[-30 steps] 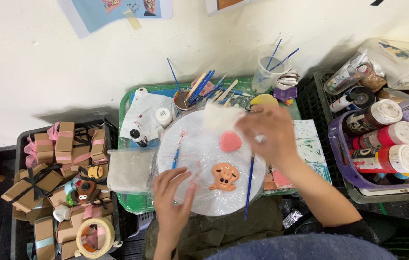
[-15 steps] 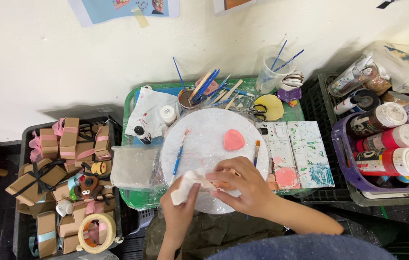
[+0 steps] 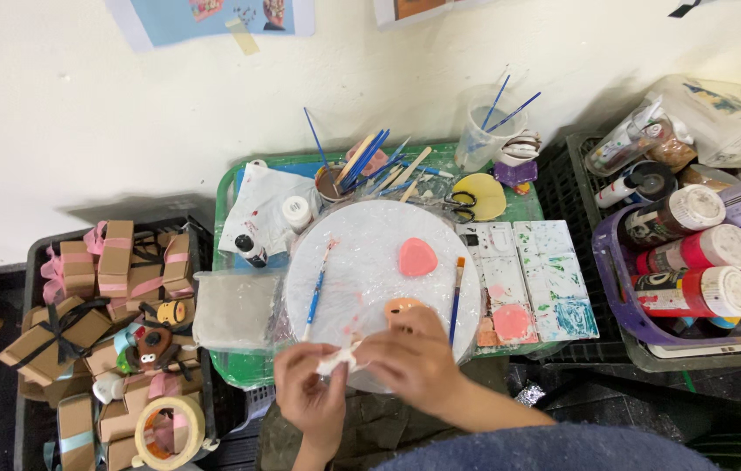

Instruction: The person paints a small ceramic figure with a brush on a turntable, wipes it with a cloth, and handles other small figures in an art studio workspace.

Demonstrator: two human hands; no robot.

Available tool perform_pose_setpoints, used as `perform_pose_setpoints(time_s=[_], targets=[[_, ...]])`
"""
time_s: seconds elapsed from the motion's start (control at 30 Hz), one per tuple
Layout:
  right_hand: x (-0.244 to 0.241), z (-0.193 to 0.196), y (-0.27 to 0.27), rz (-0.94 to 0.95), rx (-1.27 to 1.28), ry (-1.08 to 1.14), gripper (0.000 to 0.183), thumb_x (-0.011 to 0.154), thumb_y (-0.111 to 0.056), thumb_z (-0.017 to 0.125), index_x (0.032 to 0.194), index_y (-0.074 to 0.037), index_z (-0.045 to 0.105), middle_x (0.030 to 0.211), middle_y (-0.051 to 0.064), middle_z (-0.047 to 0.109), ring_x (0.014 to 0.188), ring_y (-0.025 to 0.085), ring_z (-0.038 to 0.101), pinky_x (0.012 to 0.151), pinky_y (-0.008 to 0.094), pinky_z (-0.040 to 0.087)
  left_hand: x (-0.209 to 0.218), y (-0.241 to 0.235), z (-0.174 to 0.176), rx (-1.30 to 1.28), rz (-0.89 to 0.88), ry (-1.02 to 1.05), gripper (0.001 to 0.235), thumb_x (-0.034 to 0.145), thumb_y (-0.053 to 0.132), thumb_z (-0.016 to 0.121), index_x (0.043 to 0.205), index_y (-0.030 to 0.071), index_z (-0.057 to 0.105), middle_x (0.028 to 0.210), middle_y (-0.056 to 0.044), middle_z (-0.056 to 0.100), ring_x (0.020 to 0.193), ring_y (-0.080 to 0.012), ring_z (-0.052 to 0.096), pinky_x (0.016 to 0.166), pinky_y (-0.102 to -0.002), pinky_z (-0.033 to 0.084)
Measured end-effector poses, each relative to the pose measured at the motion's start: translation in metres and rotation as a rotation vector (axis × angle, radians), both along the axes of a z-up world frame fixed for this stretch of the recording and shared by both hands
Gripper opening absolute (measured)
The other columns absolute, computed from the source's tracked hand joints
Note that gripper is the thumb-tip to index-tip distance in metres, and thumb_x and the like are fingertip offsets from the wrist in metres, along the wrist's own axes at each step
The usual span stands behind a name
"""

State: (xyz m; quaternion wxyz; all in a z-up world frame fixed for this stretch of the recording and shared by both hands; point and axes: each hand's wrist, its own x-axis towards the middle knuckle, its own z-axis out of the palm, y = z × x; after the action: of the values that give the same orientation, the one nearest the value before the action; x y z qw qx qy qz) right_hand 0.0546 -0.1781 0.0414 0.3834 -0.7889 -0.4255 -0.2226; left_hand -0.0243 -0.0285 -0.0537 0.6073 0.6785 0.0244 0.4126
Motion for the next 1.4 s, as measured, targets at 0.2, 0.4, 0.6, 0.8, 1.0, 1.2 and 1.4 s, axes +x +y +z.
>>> perform_pose_setpoints(time_s=[0.2, 0.4, 0.6, 0.8, 1.0, 1.2, 1.4], targets=[[-0.018, 0.002, 0.013, -0.017, -0.066, 0.021, 0.035, 0.076, -0.015, 0.086, 0.11, -0.014, 0.077, 0.118, -0.003, 0.074, 0.106, 0.024, 0.061, 0.092, 0.043, 0.045, -0.004, 0.008, -0.012, -0.583, -0.199, 0.14, 0.02, 0.097, -0.01, 0.062, 0.116, -0.008, 0.069, 0.123, -0.022, 0.063, 0.111, -0.0228, 0.064, 0.097, -0.034, 0.051], [-0.009, -0.007, 0.007, -0.032, -0.023, 0.073, 0.035, 0.071, -0.013, 0.088, 0.102, -0.019, 0.071, 0.118, -0.008, 0.069, 0.112, 0.025, 0.062, 0.096, 0.042, 0.045, -0.006, 0.003, -0.027, -0.487, -0.338, 0.137, 0.017, 0.101, -0.008, 0.057, 0.101, -0.01, 0.074, 0.138, -0.023, 0.065, 0.13, -0.03, 0.066, 0.111, -0.043, 0.053], [-0.012, -0.004, -0.001, -0.091, 0.05, 0.11, 0.038, 0.072, -0.007, 0.085, 0.107, -0.019, 0.075, 0.114, -0.005, 0.076, 0.106, 0.021, 0.066, 0.093, 0.039, 0.046, 0.0, -0.014, -0.002, -0.804, -0.44, 0.16, 0.054, 0.086, -0.016, 0.068, 0.135, 0.0, 0.052, 0.139, -0.018, 0.05, 0.113, -0.0261, 0.064, 0.086, -0.037, 0.054], [-0.025, -0.005, 0.0, -0.113, 0.072, 0.109, 0.045, 0.074, -0.002, 0.083, 0.117, -0.013, 0.075, 0.118, 0.001, 0.075, 0.115, 0.03, 0.066, 0.097, 0.041, 0.049, 0.015, -0.015, 0.022, -0.774, -0.345, 0.103, 0.07, 0.077, -0.016, 0.068, 0.138, 0.011, 0.044, 0.134, -0.007, 0.05, 0.106, -0.0176, 0.061, 0.09, -0.032, 0.053], [-0.014, -0.015, -0.02, -0.19, 0.158, 0.096, 0.037, 0.068, -0.003, 0.086, 0.102, -0.018, 0.081, 0.102, -0.006, 0.079, 0.099, 0.02, 0.066, 0.087, 0.032, 0.049, 0.012, -0.032, 0.001, -0.425, -0.469, 0.146, 0.024, 0.089, -0.015, 0.069, 0.107, 0.0, 0.065, 0.115, -0.008, 0.056, 0.111, -0.0179, 0.06, 0.098, -0.031, 0.051], [-0.009, -0.026, -0.056, -0.289, 0.128, 0.18, 0.033, 0.063, 0.002, 0.083, 0.087, -0.02, 0.081, 0.092, -0.006, 0.081, 0.078, 0.014, 0.061, 0.077, 0.028, 0.044, 0.013, -0.05, 0.019, -0.302, -0.513, 0.299, 0.02, 0.091, -0.01, 0.069, 0.105, 0.002, 0.075, 0.114, -0.01, 0.066, 0.105, -0.0198, 0.07, 0.085, -0.03, 0.061], [0.0, -0.043, -0.086, -0.276, 0.177, 0.266, 0.024, 0.067, -0.007, 0.087, 0.086, -0.019, 0.081, 0.089, -0.005, 0.081, 0.08, 0.007, 0.067, 0.081, 0.029, 0.044, 0.027, -0.039, 0.052, 0.138, -0.578, 0.324, 0.03, 0.089, -0.002, 0.076, 0.118, 0.004, 0.077, 0.121, -0.01, 0.074, 0.109, -0.0234, 0.076, 0.091, -0.034, 0.06]])
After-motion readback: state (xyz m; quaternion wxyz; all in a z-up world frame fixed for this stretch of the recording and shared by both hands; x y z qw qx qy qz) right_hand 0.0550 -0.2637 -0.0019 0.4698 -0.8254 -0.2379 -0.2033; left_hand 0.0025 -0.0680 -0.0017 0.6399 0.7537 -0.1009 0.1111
